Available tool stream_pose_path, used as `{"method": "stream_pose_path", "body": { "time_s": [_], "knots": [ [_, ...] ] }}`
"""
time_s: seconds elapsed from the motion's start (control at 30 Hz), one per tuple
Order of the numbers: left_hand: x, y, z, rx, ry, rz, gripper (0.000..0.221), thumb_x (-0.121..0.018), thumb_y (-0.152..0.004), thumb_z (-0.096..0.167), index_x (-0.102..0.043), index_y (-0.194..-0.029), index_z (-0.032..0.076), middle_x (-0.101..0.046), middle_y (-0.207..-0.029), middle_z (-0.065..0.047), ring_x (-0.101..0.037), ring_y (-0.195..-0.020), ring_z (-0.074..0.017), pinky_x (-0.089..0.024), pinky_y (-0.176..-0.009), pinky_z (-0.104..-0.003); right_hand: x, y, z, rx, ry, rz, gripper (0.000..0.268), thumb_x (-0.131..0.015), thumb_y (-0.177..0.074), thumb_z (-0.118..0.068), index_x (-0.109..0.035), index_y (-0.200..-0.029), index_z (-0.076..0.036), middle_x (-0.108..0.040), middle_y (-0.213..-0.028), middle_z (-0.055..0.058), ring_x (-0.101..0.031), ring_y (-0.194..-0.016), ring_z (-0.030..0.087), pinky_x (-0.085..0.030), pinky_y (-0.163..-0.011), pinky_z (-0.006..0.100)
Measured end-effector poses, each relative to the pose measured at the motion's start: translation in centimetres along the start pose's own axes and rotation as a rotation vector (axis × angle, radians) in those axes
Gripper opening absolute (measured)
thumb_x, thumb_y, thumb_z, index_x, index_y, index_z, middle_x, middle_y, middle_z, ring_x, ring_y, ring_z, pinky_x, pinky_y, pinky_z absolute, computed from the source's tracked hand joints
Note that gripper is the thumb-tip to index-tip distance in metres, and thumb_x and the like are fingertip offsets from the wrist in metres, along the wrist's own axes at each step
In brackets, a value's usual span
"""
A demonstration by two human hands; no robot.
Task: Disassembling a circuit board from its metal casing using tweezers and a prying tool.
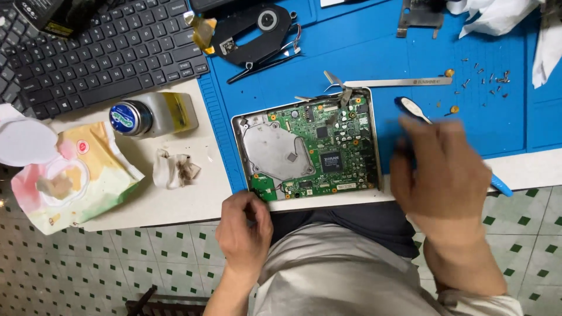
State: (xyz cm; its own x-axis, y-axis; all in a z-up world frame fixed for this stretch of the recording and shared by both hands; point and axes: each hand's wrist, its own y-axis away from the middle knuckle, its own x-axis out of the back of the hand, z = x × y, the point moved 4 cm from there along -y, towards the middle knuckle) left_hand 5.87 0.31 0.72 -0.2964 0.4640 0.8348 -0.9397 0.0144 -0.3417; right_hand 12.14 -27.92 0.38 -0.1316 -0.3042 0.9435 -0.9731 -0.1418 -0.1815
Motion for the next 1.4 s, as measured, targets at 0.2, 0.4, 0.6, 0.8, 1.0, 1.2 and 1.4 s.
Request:
{"method": "stream_pose_path", "body": {
  "time_s": [0.2,0.4,0.6,0.8,1.0,1.2,1.4],
  "knots": [
    [0.0,0.3,-0.4,0.032,-0.007,-0.009,0.007,-0.06,-0.098,-0.004,-0.059,-0.105,-0.002,-0.066,-0.094,-0.012,-0.065,-0.078,-0.0246,-0.053,-0.066,-0.031,-1.2,-8.9,-1.8,0.243,-0.119,-0.068,0.057,-0.049,-0.086,0.029,-0.052,-0.142,0.019,-0.041,-0.114,0.029,-0.045,-0.102,0.047,-0.043,-0.077,0.052],
    [-0.2,0.6,-1.0,0.11,0.001,0.022,0.006,-0.063,-0.099,0.003,-0.06,-0.105,0.002,-0.064,-0.087,-0.007,-0.054,-0.06,-0.0143,-0.046,-0.053,-0.026,-3.5,-10.4,-0.4,0.318,0.112,-0.106,0.077,-0.08,-0.084,0.003,-0.049,-0.154,0.009,-0.048,-0.127,0.029,-0.049,-0.102,0.043,-0.044,-0.077,0.051],
    [0.0,0.5,-1.0,0.153,0.029,0.019,0.005,-0.063,-0.1,0.007,-0.062,-0.103,0.003,-0.063,-0.086,-0.006,-0.054,-0.061,-0.0135,-0.046,-0.054,-0.025,-2.9,-8.0,1.2,0.312,0.255,-0.075,0.022,-0.073,-0.109,-0.019,-0.076,-0.129,-0.011,-0.063,-0.119,0.012,-0.052,-0.099,0.034,-0.045,-0.081,0.044],
    [-0.2,0.6,-1.0,0.09,0.02,0.053,0.007,-0.061,-0.1,0.003,-0.061,-0.106,0.0,-0.066,-0.091,-0.01,-0.055,-0.061,-0.0151,-0.047,-0.051,-0.026,-4.7,-8.3,2.8,0.372,0.339,0.008,0.014,-0.076,-0.12,-0.015,-0.067,-0.111,-0.01,-0.055,-0.108,0.013,-0.05,-0.097,0.034,-0.035,-0.081,0.042],
    [-0.3,0.5,-1.2,0.109,0.066,0.056,0.008,-0.063,-0.099,0.001,-0.06,-0.105,-0.001,-0.066,-0.091,-0.01,-0.052,-0.06,-0.0151,-0.047,-0.054,-0.026,-0.1,-7.6,0.4,0.248,0.163,-0.023,0.004,-0.072,-0.135,0.002,-0.069,-0.136,0.0,-0.066,-0.135,0.019,-0.062,-0.122,0.038,-0.049,-0.108,0.045],
    [-0.4,0.4,-2.0,0.215,0.213,0.049,0.007,-0.065,-0.098,0.005,-0.06,-0.102,0.001,-0.063,-0.078,-0.005,-0.053,-0.053,-0.0085,-0.047,-0.053,-0.019,-2.6,-1.8,-3.3,-0.169,0.25,-1.335,0.076,-0.071,-0.072,-0.013,-0.052,-0.141,-0.038,-0.072,-0.125,0.004,-0.073,-0.117,0.03,-0.068,-0.092,0.046],
    [-0.7,0.5,-1.9,0.167,0.206,0.082,0.015,-0.066,-0.095,-0.001,-0.057,-0.105,-0.007,-0.067,-0.093,-0.018,-0.056,-0.056,-0.0124,-0.053,-0.048,-0.019,0.1,2.1,-11.4,0.335,-0.501,-0.159,0.019,-0.055,-0.101,-0.006,-0.068,-0.104,0.008,-0.068,-0.09,0.012,-0.064,-0.063,0.021,-0.056,-0.059,0.035]
  ]
}}
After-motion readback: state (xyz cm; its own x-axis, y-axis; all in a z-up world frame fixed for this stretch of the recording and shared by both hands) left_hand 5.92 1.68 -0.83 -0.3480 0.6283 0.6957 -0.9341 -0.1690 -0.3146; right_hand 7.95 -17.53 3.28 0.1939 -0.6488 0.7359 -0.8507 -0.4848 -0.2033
